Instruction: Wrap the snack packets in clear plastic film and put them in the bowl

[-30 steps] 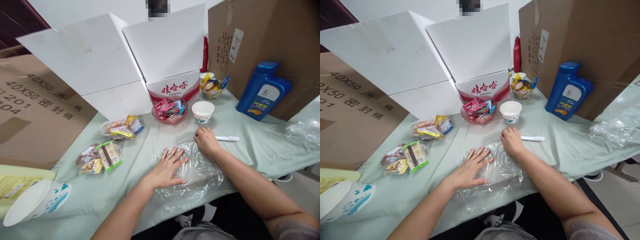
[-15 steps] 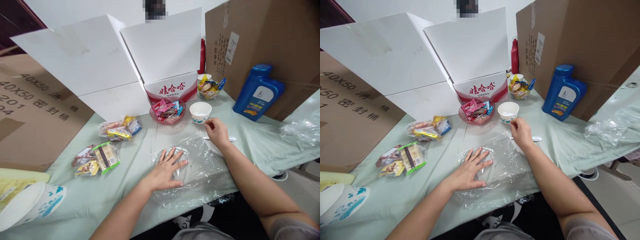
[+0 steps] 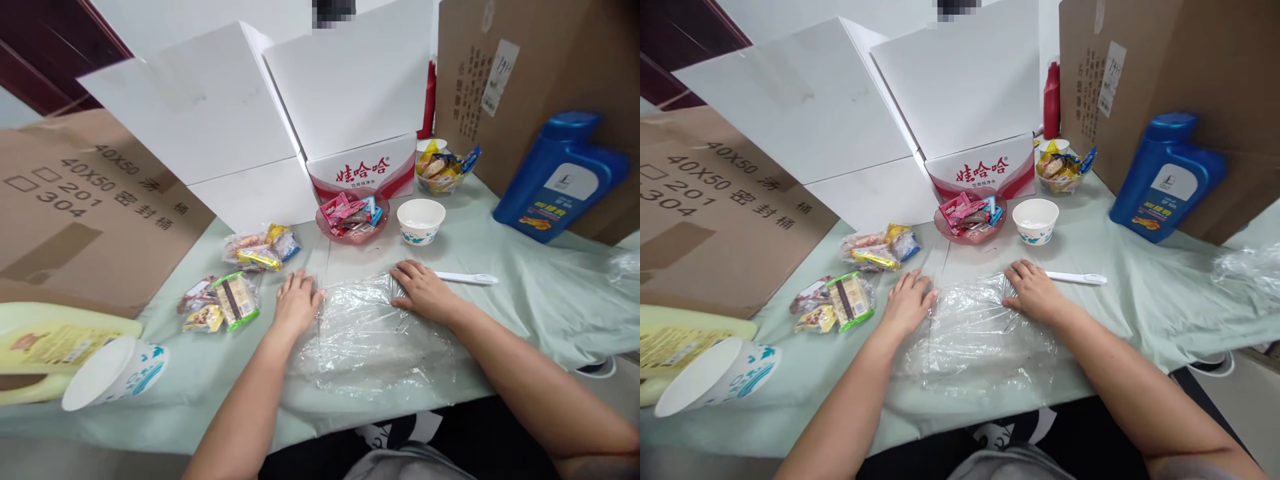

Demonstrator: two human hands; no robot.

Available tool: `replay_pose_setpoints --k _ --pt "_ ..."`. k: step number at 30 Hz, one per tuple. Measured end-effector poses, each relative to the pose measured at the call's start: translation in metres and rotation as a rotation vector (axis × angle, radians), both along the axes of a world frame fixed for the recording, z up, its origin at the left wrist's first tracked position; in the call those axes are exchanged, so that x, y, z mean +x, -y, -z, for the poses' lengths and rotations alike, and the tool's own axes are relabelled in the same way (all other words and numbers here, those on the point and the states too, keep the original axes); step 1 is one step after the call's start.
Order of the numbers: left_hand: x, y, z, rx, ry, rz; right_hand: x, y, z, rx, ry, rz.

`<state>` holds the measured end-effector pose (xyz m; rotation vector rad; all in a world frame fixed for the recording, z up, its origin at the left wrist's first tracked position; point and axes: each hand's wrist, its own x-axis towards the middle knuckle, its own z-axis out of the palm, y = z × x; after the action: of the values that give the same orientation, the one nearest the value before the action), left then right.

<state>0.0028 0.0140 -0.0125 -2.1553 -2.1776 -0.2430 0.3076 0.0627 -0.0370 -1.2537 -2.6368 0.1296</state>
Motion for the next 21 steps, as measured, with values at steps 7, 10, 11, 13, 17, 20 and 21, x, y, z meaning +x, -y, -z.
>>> replay_pose_setpoints --k 7,10,11,13,17,20,21 --pt "0.013 -0.009 0.015 0.121 0.49 0.082 0.002 -0.005 0.009 -0.007 -0.018 -0.042" --pt "0.011 -0.011 0.017 0.023 0.717 0.107 0.003 -0.003 0.001 0.026 -0.094 -0.049" --pt "0.011 -0.011 0.018 0.001 0.746 0.116 0.003 -0.001 -0.004 0.053 -0.139 -0.05" --pt "0.011 -0.011 0.018 -0.055 0.848 0.112 0.002 0.005 -0.014 0.094 -0.232 -0.087" --pt "0.015 -0.01 0.015 -0.232 1.306 0.002 -0.011 0.021 -0.019 -0.024 -0.204 -0.355" --pt "0.015 -0.01 0.013 -0.21 1.534 -0.085 -0.021 0.028 -0.009 -0.18 -0.065 -0.496" --pt "0.013 -0.011 0.012 -0.171 1.576 -0.102 -0.023 0.028 -0.006 -0.218 -0.035 -0.506"
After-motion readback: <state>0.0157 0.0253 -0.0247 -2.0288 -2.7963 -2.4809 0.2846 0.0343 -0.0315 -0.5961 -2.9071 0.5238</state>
